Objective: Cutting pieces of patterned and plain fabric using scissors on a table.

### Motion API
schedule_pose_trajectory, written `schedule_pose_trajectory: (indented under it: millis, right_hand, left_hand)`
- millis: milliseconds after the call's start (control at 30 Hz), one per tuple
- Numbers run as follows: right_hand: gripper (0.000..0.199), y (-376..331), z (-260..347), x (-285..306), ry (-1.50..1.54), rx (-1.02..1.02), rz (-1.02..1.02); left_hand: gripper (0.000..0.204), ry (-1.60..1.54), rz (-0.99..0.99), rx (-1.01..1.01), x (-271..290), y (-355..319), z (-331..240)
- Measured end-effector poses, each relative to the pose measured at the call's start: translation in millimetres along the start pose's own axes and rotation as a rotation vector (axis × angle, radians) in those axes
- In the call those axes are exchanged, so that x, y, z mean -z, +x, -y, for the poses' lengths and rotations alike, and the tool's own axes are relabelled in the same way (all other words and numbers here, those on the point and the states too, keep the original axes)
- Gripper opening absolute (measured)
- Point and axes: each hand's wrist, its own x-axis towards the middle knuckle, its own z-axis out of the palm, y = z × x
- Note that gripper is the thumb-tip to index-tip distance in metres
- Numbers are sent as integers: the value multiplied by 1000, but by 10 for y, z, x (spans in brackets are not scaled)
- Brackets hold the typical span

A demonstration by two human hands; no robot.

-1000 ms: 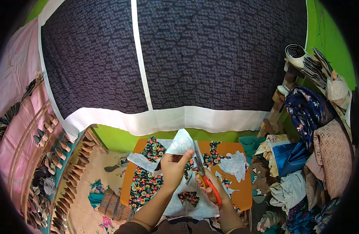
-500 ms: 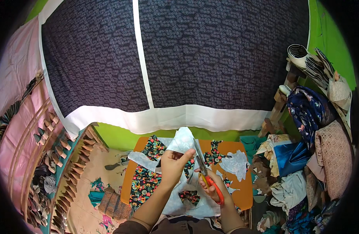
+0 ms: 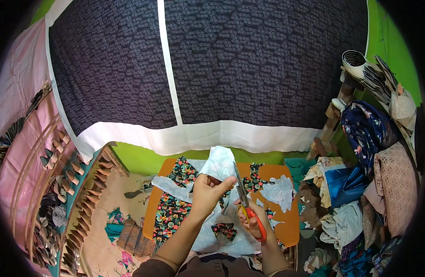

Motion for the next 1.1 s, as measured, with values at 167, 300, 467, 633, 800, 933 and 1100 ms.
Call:
schedule_pose_trajectory:
  millis: [167,300,467,633,800,933,1100]
  right_hand:
    - [106,25,2,6,-185,14,-44]
    - [111,31,40,-6,-221,11,-67]
    - [88,-32,-51,53,-94,59,-24]
    - [89,-82,-107,101,-66,35,-23]
    - [92,-98,-14,16,-94,26,-83]
    - [98,-82,-51,26,-134,38,-138]
    - [91,-137,-109,78,-76,55,-129]
  left_hand:
    - [22,90,63,79,36,32,9]
    - [24,175,121,71,32,22,-4]
    - [25,285,138,120,26,1,-28]
    - [24,281,116,83,21,-16,14]
    - [27,335,117,-1,77,1,243]
    - [35,469,160,31,97,-14,239]
    - [42,521,136,-9,115,2,314]
